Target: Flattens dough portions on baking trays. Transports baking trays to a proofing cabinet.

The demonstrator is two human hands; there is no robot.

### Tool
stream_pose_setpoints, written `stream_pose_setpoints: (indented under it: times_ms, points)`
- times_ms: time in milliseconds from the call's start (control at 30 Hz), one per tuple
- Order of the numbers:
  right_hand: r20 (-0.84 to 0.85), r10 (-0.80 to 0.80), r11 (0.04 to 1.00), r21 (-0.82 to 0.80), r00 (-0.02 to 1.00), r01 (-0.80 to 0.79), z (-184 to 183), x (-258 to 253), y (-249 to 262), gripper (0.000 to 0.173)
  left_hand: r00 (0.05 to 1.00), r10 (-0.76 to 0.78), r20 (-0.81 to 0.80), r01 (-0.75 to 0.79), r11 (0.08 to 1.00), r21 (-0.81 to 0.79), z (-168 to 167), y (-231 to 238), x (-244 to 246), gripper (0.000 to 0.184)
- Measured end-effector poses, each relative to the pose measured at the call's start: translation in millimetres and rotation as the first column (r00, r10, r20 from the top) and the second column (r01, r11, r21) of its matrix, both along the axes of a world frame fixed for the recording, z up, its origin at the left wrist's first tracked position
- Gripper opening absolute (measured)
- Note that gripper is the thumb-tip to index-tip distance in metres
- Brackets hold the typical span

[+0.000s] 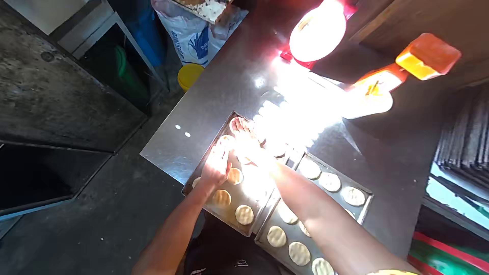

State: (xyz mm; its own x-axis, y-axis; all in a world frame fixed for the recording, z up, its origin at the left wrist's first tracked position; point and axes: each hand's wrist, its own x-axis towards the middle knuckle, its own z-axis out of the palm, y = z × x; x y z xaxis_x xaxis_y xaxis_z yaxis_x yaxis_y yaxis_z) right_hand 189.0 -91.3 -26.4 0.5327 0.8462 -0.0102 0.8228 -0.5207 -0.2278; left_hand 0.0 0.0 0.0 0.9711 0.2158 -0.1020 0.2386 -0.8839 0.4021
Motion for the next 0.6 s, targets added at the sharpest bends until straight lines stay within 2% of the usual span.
stream_pose_setpoints:
  times_ms: [33, 67, 100, 133, 200, 233, 300, 367, 433, 467, 500, 533, 567, 600]
  points:
    - [-0.082, -0.007, 1.000, -0.017, 0.997, 0.006, 26.2, -1.8, -1.0, 0.067, 0.999, -0.007, -0.048, 0.007, 1.000, 0.001, -1.7, -1.3, 11.0, 0.063]
    - [-0.224, -0.048, 0.992, -0.128, 0.974, 0.019, 71.9, -0.4, 2.2, 0.062, 0.995, -0.014, -0.100, 0.012, 1.000, -0.014, -0.4, -1.9, 22.4, 0.064]
    - [-0.323, -0.119, 0.978, -0.204, 0.939, 0.054, 102.8, 8.7, 5.2, 0.057, 0.992, -0.025, -0.126, 0.023, 0.999, -0.023, -0.3, -2.1, 30.9, 0.066]
    - [-0.343, -0.156, 0.983, -0.149, 0.926, 0.110, 100.0, 22.7, 0.8, 0.051, 0.991, -0.046, -0.125, 0.043, 0.999, -0.025, -2.2, -1.1, 36.8, 0.069]
    - [-0.357, -0.261, 0.964, -0.043, 0.897, 0.264, 62.8, 47.4, -27.4, 0.042, 0.989, -0.108, -0.099, 0.108, 0.994, -0.007, -13.0, 1.7, 41.6, 0.075]
    - [-0.383, -0.335, 0.940, -0.073, 0.861, 0.333, 56.7, 47.9, -44.3, 0.034, 0.987, -0.128, -0.096, 0.130, 0.992, 0.010, -19.3, 2.1, 41.7, 0.076]
    - [-0.386, -0.458, 0.877, -0.340, 0.801, 0.339, 55.0, 34.0, -67.2, 0.045, 0.984, -0.129, -0.121, 0.135, 0.990, 0.040, -26.5, -0.1, 39.3, 0.074]
    - [-0.304, -0.365, 0.850, -0.494, 0.880, 0.182, 49.0, 5.0, -82.3, 0.059, 0.983, -0.105, -0.148, 0.115, 0.992, 0.056, -23.8, -6.1, 35.9, 0.075]
    - [-0.137, -0.129, 0.921, -0.384, 0.982, 0.067, 31.1, -7.6, -77.5, 0.081, 0.987, -0.090, -0.136, 0.098, 0.994, 0.055, -19.7, -7.1, 39.2, 0.077]
    - [-0.093, -0.061, 0.946, -0.322, 0.994, 0.028, 24.3, -6.6, -75.1, 0.089, 0.986, -0.106, -0.128, 0.111, 0.993, 0.033, -17.4, -4.9, 39.9, 0.080]
    - [-0.103, -0.040, 0.948, -0.319, 0.994, 0.005, 25.3, -5.0, -76.2, 0.086, 0.986, -0.130, -0.105, 0.129, 0.992, -0.014, -14.8, -0.3, 39.2, 0.083]
    - [-0.173, -0.085, 0.919, -0.393, 0.981, 0.010, 39.1, -3.5, -80.4, 0.074, 0.987, -0.151, -0.054, 0.146, 0.986, -0.078, -10.1, 5.4, 37.1, 0.081]
    - [-0.271, -0.180, 0.885, -0.464, 0.946, 0.036, 55.1, -0.5, -89.8, 0.060, 0.990, -0.143, 0.017, 0.144, 0.979, -0.147, 1.9, 10.2, 32.9, 0.073]
    - [-0.362, -0.300, 0.883, -0.456, 0.883, 0.113, 68.4, 0.8, -96.5, 0.050, 0.992, -0.087, 0.086, 0.103, 0.973, -0.205, 19.3, 12.9, 26.0, 0.063]
